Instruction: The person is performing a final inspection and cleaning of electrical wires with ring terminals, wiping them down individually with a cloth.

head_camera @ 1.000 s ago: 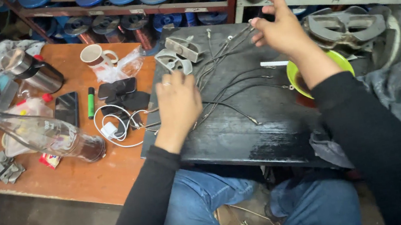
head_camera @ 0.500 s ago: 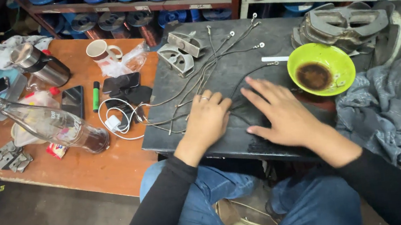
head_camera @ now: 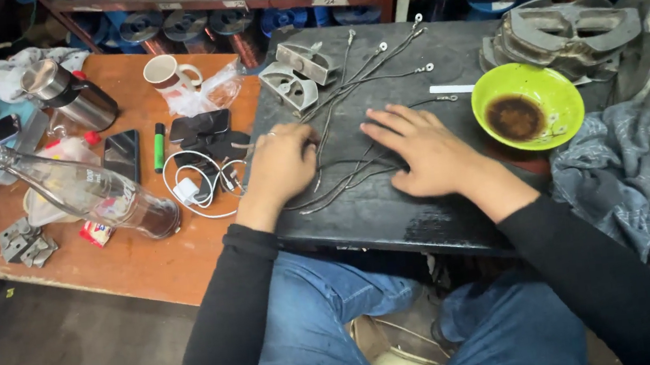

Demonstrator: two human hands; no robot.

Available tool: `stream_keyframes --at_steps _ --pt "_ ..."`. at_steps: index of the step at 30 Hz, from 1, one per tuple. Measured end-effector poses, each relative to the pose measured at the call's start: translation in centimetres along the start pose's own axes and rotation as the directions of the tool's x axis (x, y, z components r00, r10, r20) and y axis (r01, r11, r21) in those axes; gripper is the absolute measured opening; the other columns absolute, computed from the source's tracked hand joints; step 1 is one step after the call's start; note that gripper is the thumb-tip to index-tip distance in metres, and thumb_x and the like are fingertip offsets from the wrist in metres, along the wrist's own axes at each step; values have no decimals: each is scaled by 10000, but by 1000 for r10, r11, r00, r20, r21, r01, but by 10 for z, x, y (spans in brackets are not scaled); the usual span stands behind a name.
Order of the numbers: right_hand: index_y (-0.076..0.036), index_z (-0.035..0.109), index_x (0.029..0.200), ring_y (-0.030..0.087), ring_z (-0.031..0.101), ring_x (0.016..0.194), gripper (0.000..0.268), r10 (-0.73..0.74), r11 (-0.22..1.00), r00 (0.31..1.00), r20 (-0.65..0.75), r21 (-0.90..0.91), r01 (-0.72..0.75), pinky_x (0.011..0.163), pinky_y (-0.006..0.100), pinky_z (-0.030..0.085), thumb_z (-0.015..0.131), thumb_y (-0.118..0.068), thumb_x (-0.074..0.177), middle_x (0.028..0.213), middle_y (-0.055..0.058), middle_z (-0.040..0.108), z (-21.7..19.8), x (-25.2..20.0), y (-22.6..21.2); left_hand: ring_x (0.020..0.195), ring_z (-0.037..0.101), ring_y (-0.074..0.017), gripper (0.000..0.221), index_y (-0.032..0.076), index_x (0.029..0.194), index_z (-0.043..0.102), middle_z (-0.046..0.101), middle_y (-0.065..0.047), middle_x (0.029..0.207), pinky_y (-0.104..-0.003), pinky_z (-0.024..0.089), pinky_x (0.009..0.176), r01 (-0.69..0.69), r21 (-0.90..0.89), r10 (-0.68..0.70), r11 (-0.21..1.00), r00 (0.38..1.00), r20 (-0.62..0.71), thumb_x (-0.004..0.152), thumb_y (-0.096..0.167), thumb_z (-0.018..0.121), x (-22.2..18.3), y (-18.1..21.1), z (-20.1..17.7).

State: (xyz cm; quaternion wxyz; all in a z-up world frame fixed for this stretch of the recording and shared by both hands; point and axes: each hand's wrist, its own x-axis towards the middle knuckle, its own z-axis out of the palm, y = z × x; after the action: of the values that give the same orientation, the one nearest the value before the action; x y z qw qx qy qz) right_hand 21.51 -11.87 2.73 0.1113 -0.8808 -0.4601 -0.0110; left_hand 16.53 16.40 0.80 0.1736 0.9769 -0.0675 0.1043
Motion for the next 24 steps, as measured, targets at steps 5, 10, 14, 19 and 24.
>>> stream_keyframes --at_steps 5,10,14,19,24 --pt "-203 714 1322 329 510 1425 593 -25 1000 999 -40 1 25 1149 535 388 705 -288 736 1391 31 642 26 1 14 1083 701 -360 137 156 1042 772 762 -109 1026 -500 523 938 -7 -47 6 999 1000 -28 953 218 688 -9 12 -15" --pt "-214 746 1188 221 630 1231 301 -71 997 993 -98 34 75 1011 413 485 630 -207 910 1103 -27 696 17 -24 -4 1183 647 -399 274 137 1134 781 744 -157 1197 -523 497 990 -80 -126 94 989 990 105 971 343 703 -31 45 -31" --pt "-176 748 1152 239 646 1067 277 -103 992 989 -105 60 109 942 411 492 629 -155 903 933 -8 661 7 -45 -11 1176 645 -412 318 139 1127 794 744 -164 1215 -540 495 1007 -83 -134 101 987 987 127 935 386 739 -28 39 -32" --pt "-135 754 1213 247 669 1124 319 -90 989 988 -129 106 104 942 415 518 680 -74 909 1014 20 718 2 -67 -7 1091 655 -324 167 248 1035 789 731 -36 1105 -478 534 908 -69 232 59 970 997 52 909 356 773 -17 -3 -9" --pt "-120 752 1221 275 672 1145 330 -98 976 977 -190 171 131 964 410 559 658 -7 925 1052 45 715 7 -66 -9 1091 640 -309 180 250 1049 783 730 -35 1103 -453 509 900 -27 179 25 983 1000 15 950 383 713 -25 10 -10"
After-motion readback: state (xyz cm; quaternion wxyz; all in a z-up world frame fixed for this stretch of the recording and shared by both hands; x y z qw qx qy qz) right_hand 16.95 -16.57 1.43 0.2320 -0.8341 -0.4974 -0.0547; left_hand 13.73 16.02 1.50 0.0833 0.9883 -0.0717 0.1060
